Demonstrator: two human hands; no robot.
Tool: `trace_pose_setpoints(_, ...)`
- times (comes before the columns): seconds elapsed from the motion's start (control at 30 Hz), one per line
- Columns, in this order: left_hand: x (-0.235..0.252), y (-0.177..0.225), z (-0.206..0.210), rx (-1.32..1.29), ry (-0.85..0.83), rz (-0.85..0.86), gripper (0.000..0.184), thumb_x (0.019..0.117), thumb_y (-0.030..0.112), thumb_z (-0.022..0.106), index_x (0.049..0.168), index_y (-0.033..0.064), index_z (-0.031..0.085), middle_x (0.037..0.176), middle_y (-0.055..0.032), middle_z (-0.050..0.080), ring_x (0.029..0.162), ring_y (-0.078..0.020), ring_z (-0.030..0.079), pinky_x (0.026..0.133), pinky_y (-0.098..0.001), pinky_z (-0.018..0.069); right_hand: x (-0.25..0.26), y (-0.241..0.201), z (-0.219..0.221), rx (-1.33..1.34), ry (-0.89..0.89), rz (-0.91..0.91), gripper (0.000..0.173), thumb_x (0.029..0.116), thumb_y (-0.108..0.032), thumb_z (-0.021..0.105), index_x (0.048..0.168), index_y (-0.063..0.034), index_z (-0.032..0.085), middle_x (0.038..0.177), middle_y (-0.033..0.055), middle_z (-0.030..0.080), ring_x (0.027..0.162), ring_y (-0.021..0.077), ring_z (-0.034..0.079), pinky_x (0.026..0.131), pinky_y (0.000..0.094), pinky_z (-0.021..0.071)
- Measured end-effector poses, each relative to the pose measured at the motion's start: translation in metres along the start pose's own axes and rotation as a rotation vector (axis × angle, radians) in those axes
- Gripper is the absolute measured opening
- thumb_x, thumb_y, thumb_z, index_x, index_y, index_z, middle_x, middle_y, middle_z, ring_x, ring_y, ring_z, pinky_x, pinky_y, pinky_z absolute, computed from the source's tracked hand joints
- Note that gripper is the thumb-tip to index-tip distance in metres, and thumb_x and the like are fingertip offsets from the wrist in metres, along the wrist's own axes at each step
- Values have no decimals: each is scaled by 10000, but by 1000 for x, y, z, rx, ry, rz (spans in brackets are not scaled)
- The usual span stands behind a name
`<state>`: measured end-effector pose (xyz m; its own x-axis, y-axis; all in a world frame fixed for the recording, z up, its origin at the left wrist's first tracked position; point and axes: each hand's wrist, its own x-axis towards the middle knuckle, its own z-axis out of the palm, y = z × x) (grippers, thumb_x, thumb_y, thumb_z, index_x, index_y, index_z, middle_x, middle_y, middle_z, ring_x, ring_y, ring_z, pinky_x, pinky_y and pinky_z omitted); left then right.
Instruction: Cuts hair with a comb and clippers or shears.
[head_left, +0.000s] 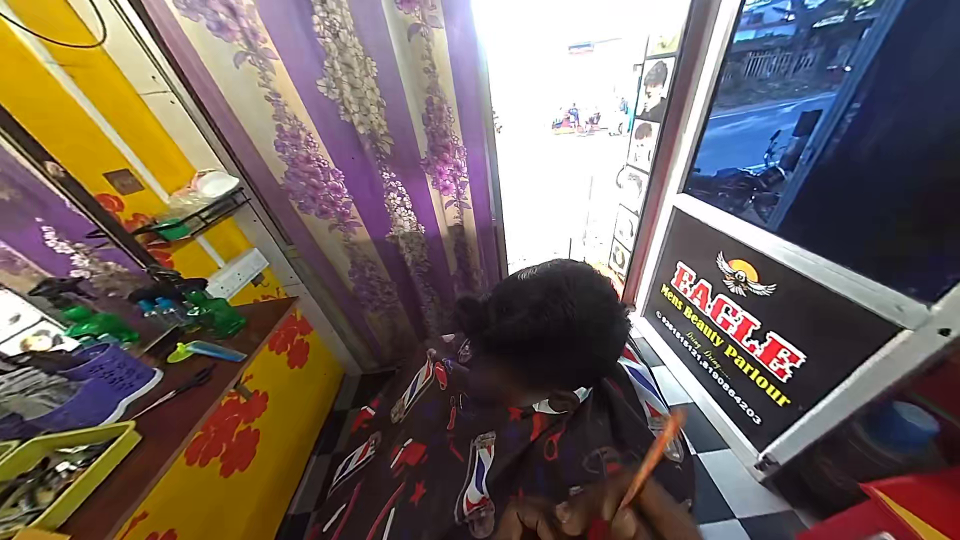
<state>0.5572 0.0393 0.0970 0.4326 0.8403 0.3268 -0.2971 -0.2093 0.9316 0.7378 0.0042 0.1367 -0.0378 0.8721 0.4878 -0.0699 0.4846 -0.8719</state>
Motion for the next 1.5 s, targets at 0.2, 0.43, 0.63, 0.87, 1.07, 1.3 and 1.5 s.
trace_pose_setpoints(0.2,17,-8,-32,564,-185,353,224,956,200,717,1087,19,725,1165,-149,707,1127,-228,668,996,-390,544,64,-55,-75,-1237,94,-542,234,1097,-302,458,1162,-198,657,853,28,654,744,141,640,642,290,531)
trace_pose_setpoints(0.43,87,28,-7,851,-391,966,437,1065,407,493,1284,74,673,1394,-74,637,1396,-232,508,1217,-416,335,163,-80,-74,-1845,-453,-1077,240,1011,-55,489,1165,-98,668,927,56,659,737,211,605,610,329,479)
trace_pose_setpoints(0.63,191,49,-29,1113,-117,883,757,1042,642,244,1489,93,514,1561,-55,484,1481,-217,397,1231,-473,315,281,-88,-62,-1759,-459,-528,161,905,11,670,907,-128,751,798,73,696,752,294,684,652,481,539)
trace_pose_setpoints(0.87,278,61,-63,826,-360,537,721,1074,580,180,1467,105,555,1542,-45,503,1464,-169,411,1237,-412,308,349,-52,-118,-1538,-717,483,239,1036,-260,611,984,-97,778,736,70,708,608,193,642,672,460,544)
trace_pose_setpoints(1.07,304,57,-71,550,-435,82,684,1065,592,176,1469,190,555,1471,15,567,1353,-119,515,1160,-412,395,334,-21,-145,-1749,-490,818,159,918,-140,689,861,8,692,842,160,693,774,323,675,720,552,527)
trace_pose_setpoints(1.3,261,70,-116,273,429,375,682,1076,551,171,1427,69,501,1456,-36,572,1282,-184,587,1073,-418,484,259,-52,-163,-1557,-41,-405,216,1010,-55,546,1162,-74,699,931,134,711,786,334,712,664,538,578)
trace_pose_setpoints(1.5,130,38,-58,889,260,952,446,1069,532,374,1222,211,644,1242,57,668,1224,-67,588,1068,-282,450,201,-82,-87,-1717,-542,-1202,246,1046,-55,435,1197,-94,625,973,69,644,851,224,612,743,353,479)
